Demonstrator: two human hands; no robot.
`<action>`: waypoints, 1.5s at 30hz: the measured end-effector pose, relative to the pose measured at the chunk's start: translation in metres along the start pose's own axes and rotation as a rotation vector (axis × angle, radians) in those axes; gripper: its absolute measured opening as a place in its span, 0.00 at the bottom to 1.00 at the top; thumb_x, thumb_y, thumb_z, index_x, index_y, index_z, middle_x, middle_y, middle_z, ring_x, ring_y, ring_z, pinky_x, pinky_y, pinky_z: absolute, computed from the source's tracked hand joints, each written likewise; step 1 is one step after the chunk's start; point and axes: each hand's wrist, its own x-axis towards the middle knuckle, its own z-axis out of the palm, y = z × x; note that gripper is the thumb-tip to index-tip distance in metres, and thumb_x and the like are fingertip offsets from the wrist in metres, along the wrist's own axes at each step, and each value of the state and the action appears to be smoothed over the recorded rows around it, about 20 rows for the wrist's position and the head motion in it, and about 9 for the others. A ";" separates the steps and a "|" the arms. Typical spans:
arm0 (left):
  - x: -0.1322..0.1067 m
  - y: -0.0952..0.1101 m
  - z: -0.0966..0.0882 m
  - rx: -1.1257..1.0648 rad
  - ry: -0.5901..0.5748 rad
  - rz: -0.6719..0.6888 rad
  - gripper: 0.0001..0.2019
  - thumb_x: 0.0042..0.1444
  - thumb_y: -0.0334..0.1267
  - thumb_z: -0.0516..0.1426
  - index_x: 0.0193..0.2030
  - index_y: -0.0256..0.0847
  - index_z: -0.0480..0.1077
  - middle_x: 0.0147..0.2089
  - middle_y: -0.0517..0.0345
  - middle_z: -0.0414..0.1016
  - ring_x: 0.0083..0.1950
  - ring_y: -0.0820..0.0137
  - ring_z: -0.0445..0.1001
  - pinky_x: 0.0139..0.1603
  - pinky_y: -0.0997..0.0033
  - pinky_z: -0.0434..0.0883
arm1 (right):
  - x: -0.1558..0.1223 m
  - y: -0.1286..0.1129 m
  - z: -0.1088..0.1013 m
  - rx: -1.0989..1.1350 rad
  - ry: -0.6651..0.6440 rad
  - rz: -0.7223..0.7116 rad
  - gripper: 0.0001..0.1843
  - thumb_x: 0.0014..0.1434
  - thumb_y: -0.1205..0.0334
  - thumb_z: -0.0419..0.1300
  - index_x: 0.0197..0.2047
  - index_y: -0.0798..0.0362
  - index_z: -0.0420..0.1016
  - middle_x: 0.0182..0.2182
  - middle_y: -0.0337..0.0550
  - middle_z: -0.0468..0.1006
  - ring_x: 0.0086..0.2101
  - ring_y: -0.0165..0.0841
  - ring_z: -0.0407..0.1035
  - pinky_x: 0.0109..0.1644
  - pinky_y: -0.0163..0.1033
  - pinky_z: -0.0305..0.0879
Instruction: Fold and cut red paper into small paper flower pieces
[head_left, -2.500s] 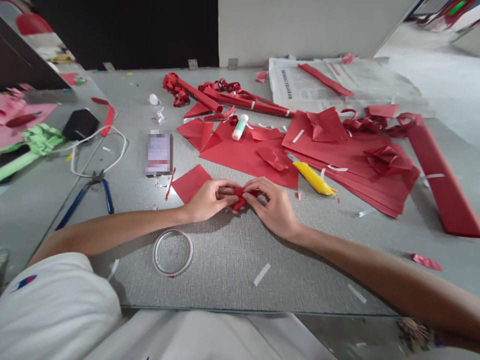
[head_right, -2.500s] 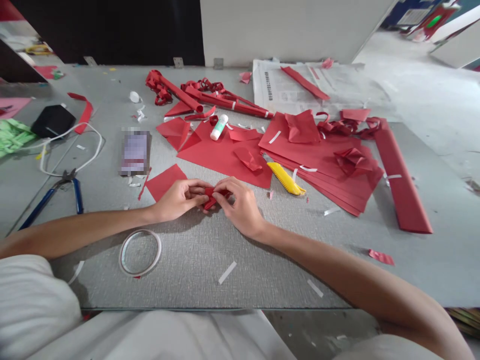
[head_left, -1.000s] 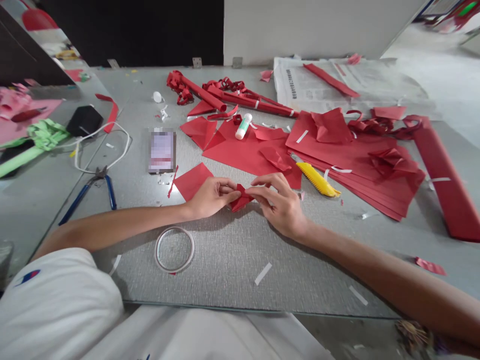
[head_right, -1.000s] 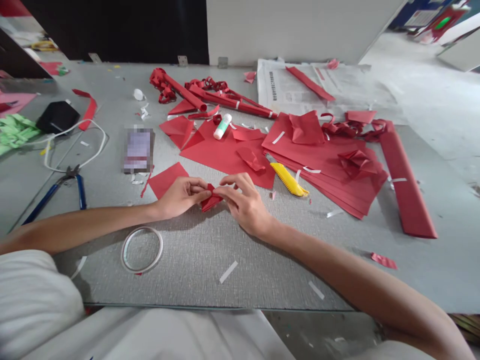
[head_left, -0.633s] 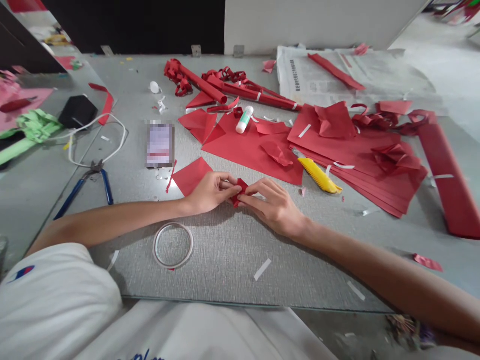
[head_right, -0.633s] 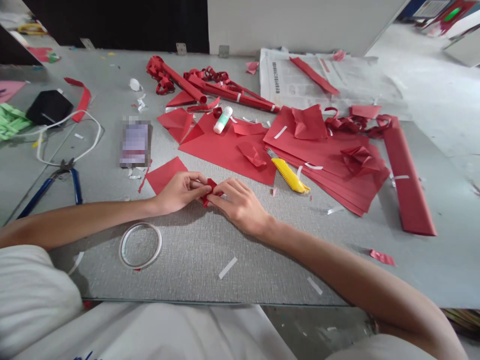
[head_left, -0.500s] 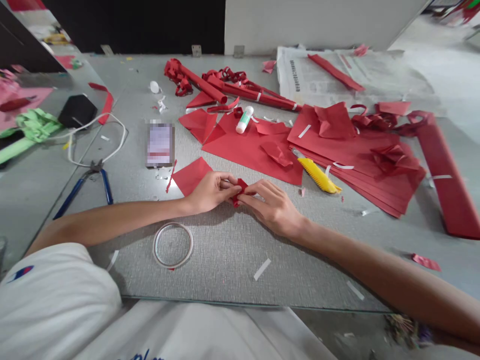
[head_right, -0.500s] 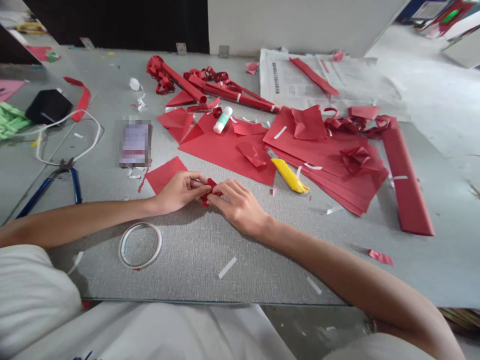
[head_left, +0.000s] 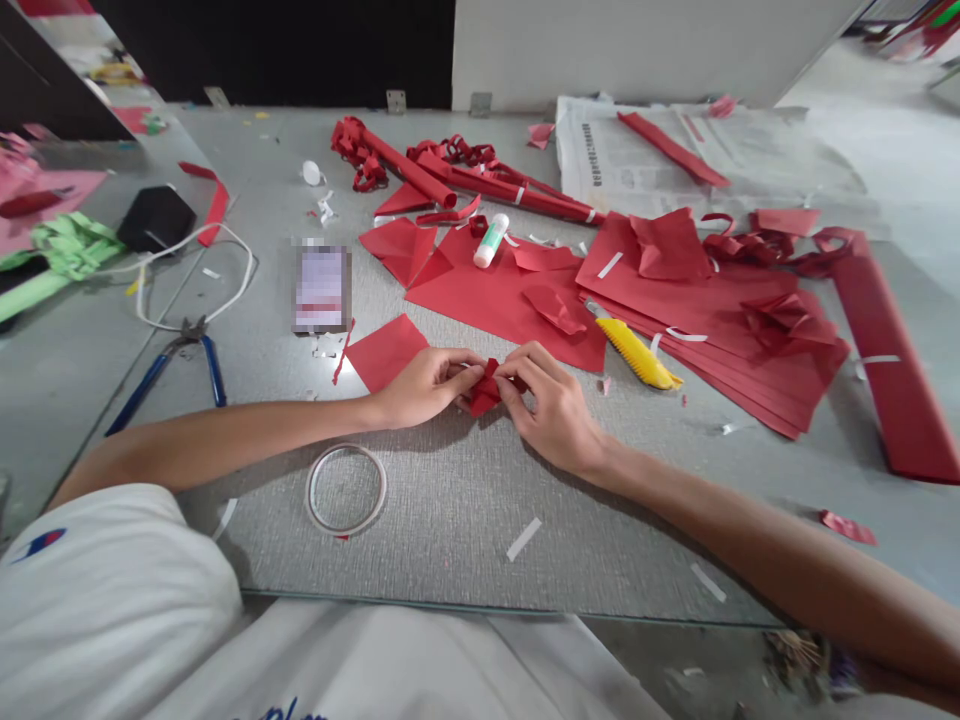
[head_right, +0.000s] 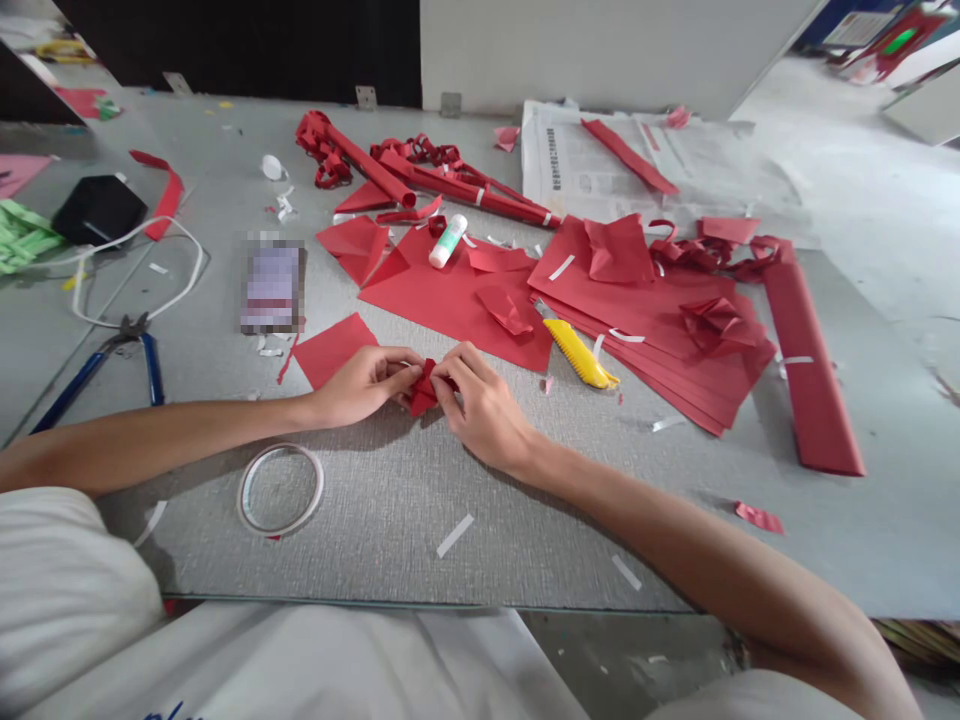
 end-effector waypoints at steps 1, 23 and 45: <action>0.000 0.000 0.000 -0.007 -0.009 -0.001 0.14 0.68 0.47 0.65 0.44 0.36 0.79 0.39 0.54 0.84 0.38 0.70 0.85 0.39 0.74 0.82 | 0.000 0.001 0.000 -0.002 -0.005 0.018 0.12 0.76 0.68 0.54 0.39 0.47 0.72 0.38 0.43 0.76 0.36 0.34 0.75 0.40 0.41 0.77; -0.002 0.001 -0.002 -0.013 0.003 0.001 0.16 0.64 0.47 0.69 0.37 0.40 0.71 0.28 0.60 0.82 0.31 0.70 0.84 0.32 0.76 0.77 | -0.001 0.007 -0.003 -0.091 -0.022 -0.320 0.09 0.76 0.61 0.62 0.45 0.49 0.83 0.39 0.45 0.81 0.37 0.35 0.75 0.40 0.42 0.78; -0.002 0.005 -0.001 0.164 -0.053 0.057 0.14 0.70 0.47 0.61 0.36 0.40 0.73 0.33 0.59 0.76 0.35 0.71 0.78 0.37 0.72 0.77 | -0.004 0.004 0.002 -0.103 -0.007 -0.028 0.12 0.79 0.64 0.53 0.44 0.47 0.77 0.40 0.46 0.83 0.39 0.36 0.80 0.43 0.42 0.80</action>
